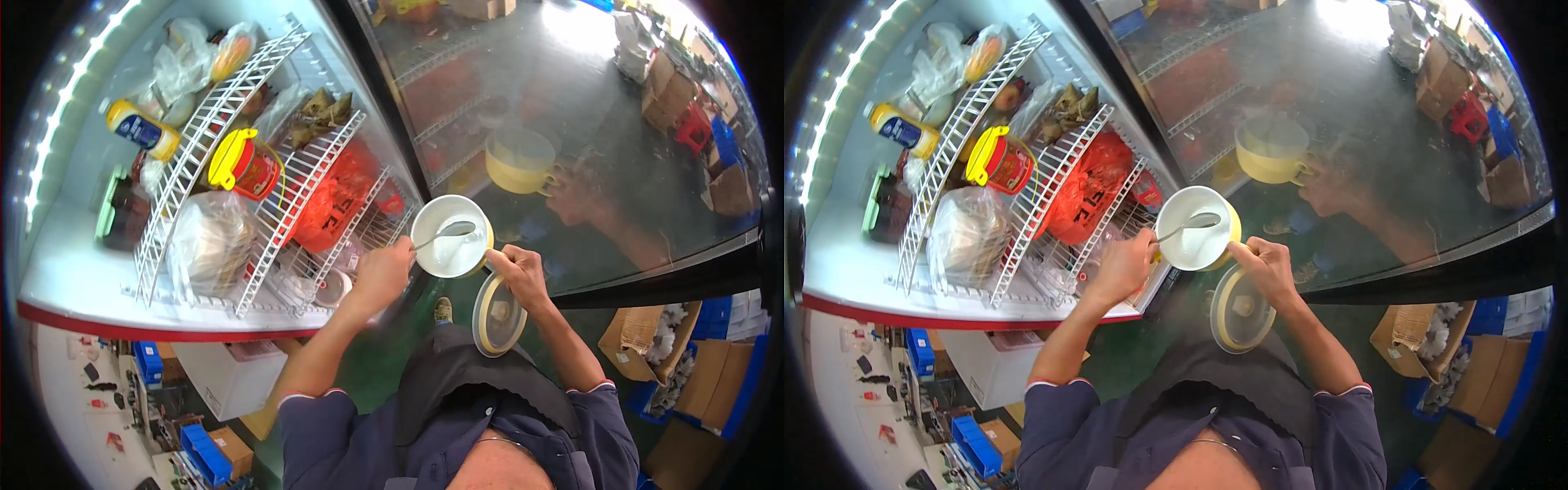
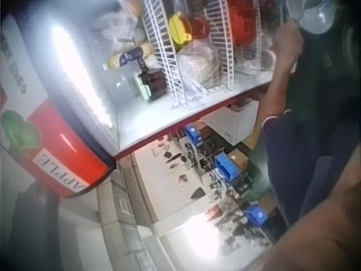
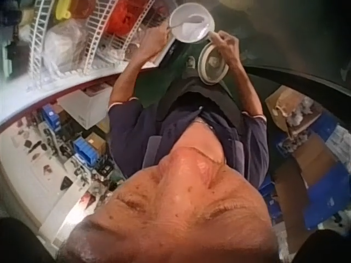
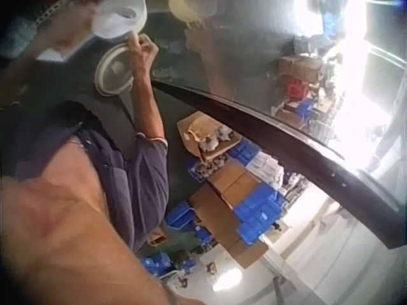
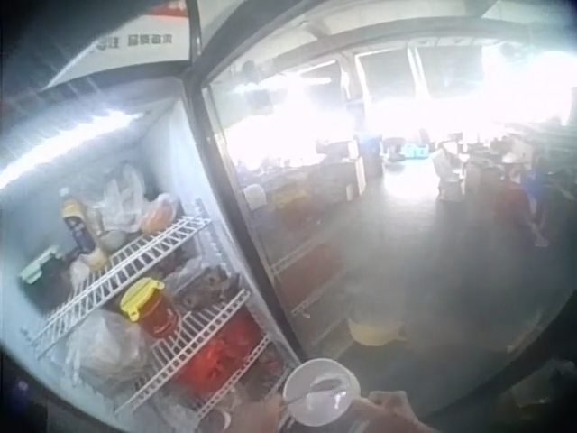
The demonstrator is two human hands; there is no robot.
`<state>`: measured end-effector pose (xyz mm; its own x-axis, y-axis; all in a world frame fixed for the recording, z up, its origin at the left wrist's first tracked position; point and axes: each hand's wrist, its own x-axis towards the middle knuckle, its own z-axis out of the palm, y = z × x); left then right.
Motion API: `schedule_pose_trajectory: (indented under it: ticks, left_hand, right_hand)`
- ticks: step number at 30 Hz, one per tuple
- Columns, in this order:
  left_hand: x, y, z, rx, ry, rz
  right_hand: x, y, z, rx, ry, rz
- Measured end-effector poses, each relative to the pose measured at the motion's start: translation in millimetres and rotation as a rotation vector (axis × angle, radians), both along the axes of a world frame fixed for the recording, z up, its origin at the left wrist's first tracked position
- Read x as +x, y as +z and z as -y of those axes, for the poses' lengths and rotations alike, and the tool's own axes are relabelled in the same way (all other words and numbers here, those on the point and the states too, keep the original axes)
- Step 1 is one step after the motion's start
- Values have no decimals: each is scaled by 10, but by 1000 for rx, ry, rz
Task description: Taking food items out of a refrigerator and transferring them between containers using a spoon.
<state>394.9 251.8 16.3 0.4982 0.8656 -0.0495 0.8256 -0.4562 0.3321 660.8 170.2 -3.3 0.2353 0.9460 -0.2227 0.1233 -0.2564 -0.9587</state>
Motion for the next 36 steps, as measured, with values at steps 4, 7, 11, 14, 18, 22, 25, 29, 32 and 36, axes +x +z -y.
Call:
schedule_pose_trajectory:
  ticks: [4, 7, 11, 14, 18, 22, 25, 29, 32, 36]
  left_hand:
    - [-257, -417, 669, -119, 259, 367]
    - [-426, -798, 1306, -390, 579, 698]
    - [-527, -1103, 2083, -591, 909, 954]
    - [-571, -1226, 2433, -617, 942, 993]
    - [-651, -1197, 2663, -610, 850, 1057]
    - [-1005, -1243, 3059, -547, 802, 1063]
    - [-1371, -1224, 3430, -529, 855, 1115]
    - [-1976, -1252, 4102, -546, 1010, 1136]
    - [-2473, -1168, 4614, -461, 1132, 1101]
    - [-2902, -1148, 5293, -211, 1409, 981]
  right_hand:
    - [91, -234, 67, -17, 68, 218]
    - [115, -483, 125, 2, 139, 397]
    - [62, -922, 97, 200, 350, 933]
    - [-161, -1139, 141, 171, 507, 1094]
    - [-341, -1442, 172, 133, 668, 1229]
    - [-634, -1453, 293, 36, 675, 1245]
    - [-756, -1673, 432, 14, 602, 1104]
    - [-1395, -1803, 724, -125, 698, 857]
    - [-2179, -1954, 880, -141, 943, 790]
    - [-3350, -1924, 1212, -64, 1297, 595]
